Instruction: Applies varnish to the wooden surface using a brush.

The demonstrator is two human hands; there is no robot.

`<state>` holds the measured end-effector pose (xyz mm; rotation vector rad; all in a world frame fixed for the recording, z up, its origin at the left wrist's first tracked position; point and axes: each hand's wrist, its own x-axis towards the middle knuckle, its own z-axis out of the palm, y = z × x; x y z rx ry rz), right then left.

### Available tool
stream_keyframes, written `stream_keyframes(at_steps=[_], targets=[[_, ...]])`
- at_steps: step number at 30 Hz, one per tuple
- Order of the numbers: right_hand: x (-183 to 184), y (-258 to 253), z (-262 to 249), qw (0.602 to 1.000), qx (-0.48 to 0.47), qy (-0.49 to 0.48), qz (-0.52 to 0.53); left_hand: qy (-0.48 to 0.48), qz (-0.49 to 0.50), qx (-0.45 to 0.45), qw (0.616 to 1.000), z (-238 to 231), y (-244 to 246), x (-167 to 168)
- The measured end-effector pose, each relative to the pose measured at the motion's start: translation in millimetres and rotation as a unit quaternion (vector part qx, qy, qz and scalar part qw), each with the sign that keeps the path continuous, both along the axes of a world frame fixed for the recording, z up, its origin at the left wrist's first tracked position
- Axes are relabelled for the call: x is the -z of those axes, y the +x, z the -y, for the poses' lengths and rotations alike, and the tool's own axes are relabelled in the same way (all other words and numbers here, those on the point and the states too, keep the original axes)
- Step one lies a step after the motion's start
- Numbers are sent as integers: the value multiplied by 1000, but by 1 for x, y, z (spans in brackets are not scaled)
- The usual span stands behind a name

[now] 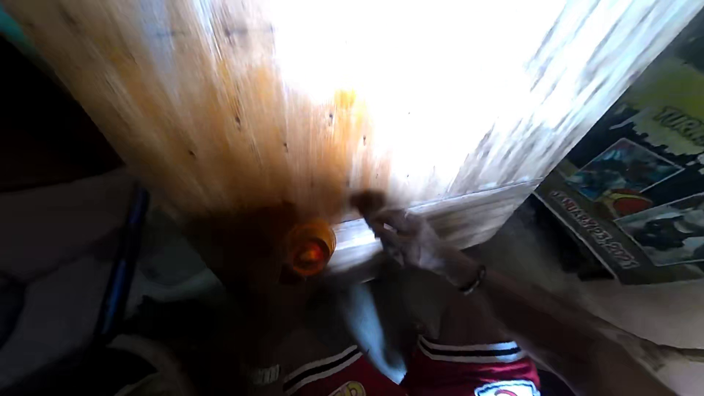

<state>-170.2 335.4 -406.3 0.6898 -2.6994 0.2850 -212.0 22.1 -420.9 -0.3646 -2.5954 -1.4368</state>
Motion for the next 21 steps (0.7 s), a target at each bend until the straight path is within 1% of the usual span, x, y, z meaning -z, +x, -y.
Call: stream_keyframes(at_steps=[2,3,4,6,9,11,12,13,14,15,18,19,20,21], targets=[[7,-2,6,1000,-17,-25,6,9,13,3,1000,11,-1,15],[-1,-4,6,999,-11,-42,10,-2,22,-6,1000,16,0,18],[-16,-9,4,998,-3,-58,3,-21,28,-14,999,22,0,22],[-65,-30,-1,996,18,-70,-48,-45,50,-12,998,31,0,26],[-140,-77,-12,976,41,-96,-191,-36,74,-18,996,34,0,28],[-170,-97,-9,956,54,-99,-271,-6,61,-30,998,36,0,34],[-174,-101,-3,951,61,-96,-288,12,56,-33,998,38,0,36],[-168,-96,5,954,66,-94,-278,24,54,-30,998,40,0,36],[-151,-85,15,962,62,-94,-248,26,56,-30,998,43,1,33],[-122,-69,25,973,47,-87,-206,24,59,-29,998,46,2,29],[-13,-25,39,997,-11,-29,-73,-1,52,-45,998,51,7,22],[10,-19,39,998,-29,-22,-51,-10,46,-45,998,52,10,22],[21,-17,40,998,-37,-28,-43,-10,44,-42,998,51,14,23],[21,-18,40,998,-37,-38,-39,-6,47,-35,998,49,18,25]])
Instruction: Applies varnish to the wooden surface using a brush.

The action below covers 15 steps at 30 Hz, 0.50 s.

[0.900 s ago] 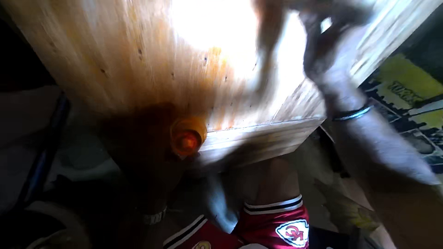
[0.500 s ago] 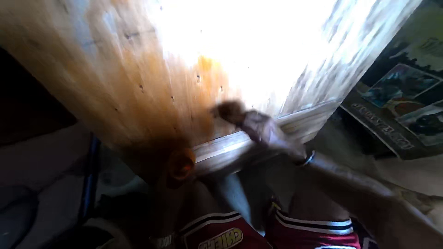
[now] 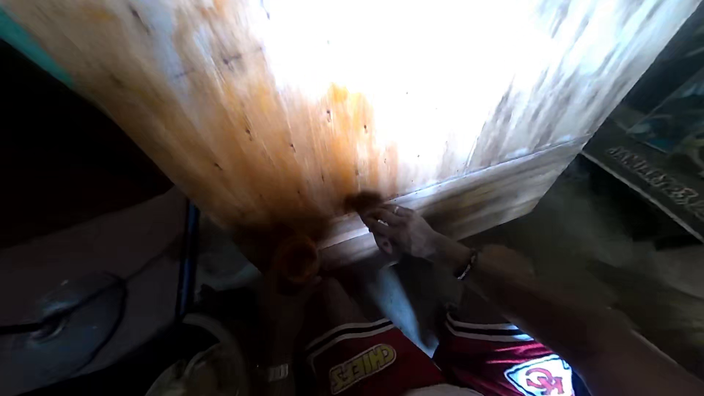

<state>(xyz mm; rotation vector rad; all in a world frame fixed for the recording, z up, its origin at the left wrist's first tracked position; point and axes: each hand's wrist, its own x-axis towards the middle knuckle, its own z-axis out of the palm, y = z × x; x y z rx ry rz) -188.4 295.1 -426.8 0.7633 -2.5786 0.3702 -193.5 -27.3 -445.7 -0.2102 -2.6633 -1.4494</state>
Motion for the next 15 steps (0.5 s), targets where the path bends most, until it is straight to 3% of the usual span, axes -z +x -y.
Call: stream_keyframes(at_steps=[3,8,10,12,15], targets=[[-42,-11,-7,999,18,-14,22,5,-10,25,1000,-8,16,10],[-177,-71,-36,981,73,-81,-158,-7,30,28,999,-20,38,17],[-199,-79,-40,972,76,-83,-207,-6,53,44,998,-24,38,15],[-174,-65,-34,981,79,-74,-161,-21,75,52,996,-27,36,14],[-66,-22,-15,998,27,-18,-45,-31,68,49,996,-39,31,2]])
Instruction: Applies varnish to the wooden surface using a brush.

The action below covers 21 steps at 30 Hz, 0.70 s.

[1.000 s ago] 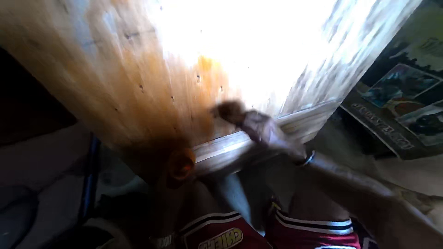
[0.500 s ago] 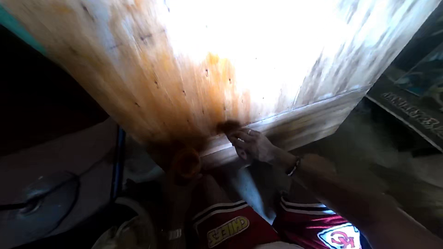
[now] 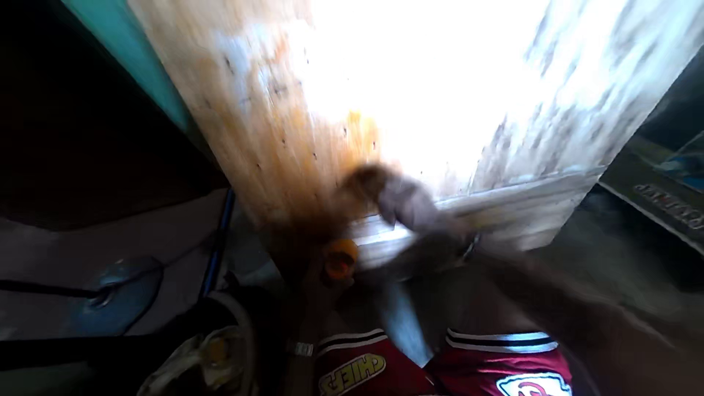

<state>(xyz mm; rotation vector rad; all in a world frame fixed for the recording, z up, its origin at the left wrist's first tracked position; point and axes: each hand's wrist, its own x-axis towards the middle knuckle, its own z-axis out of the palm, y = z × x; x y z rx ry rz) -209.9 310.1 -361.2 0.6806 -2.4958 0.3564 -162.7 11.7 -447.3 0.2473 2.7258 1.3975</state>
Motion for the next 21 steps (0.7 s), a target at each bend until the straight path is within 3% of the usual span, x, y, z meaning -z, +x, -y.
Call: stream_keyframes(at_steps=[2,4,6,8,11,13,15,21], targets=[[52,21,5,997,-29,27,64,23,-29,12,999,-8,-2,4],[57,30,8,994,7,-56,89,37,-43,13,998,-19,-4,7],[28,35,8,975,58,-174,123,26,-12,16,999,-31,-4,3],[-7,34,0,959,68,-261,83,26,-20,17,999,-42,-3,10],[-54,41,-11,927,-38,-365,78,109,-82,75,988,-52,-3,20],[-75,56,-12,930,-78,-350,74,125,-94,95,983,-64,-6,12],[-79,82,-3,945,-59,-298,119,126,-72,88,985,-75,0,3],[-32,83,2,978,-32,-99,183,155,-68,75,983,-93,19,3]])
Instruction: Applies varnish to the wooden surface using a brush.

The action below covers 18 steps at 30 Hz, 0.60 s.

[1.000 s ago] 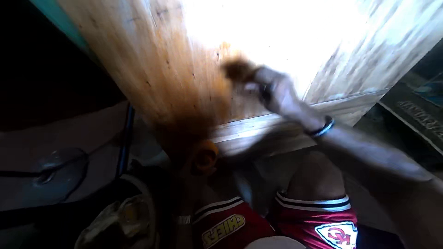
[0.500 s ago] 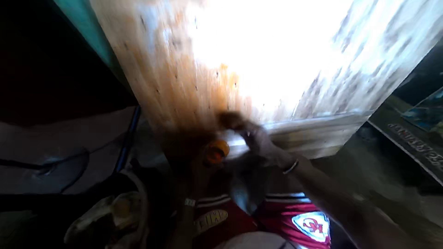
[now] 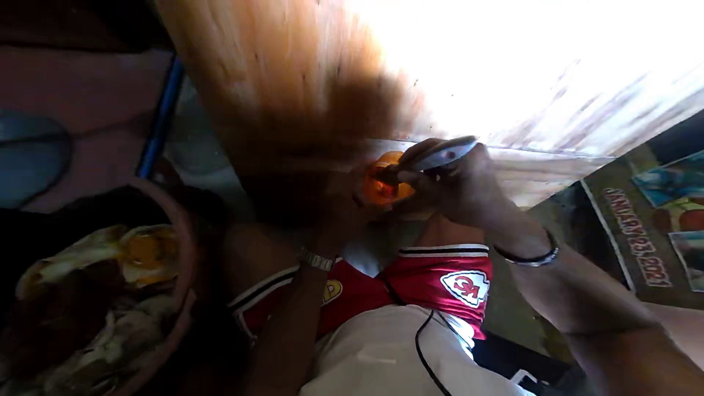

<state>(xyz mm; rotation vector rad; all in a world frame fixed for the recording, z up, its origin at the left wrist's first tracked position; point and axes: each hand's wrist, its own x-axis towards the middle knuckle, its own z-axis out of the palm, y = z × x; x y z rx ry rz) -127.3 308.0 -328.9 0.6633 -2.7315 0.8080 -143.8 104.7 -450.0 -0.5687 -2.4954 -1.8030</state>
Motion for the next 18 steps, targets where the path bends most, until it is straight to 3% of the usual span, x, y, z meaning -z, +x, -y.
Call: stream_keyframes(at_steps=[4,7,11,16,18], targets=[[9,0,3,997,19,76,-2,42,-18,15,999,-1,15,-3],[-4,5,0,997,20,70,-19,62,-58,4,996,-5,13,3],[-40,14,-5,997,41,-21,-66,53,-50,0,997,-13,4,4],[10,14,-13,982,135,-124,-35,-49,-49,-64,996,-32,0,1],[17,4,-20,965,159,-204,-34,-28,-64,-61,996,-37,-10,-6]])
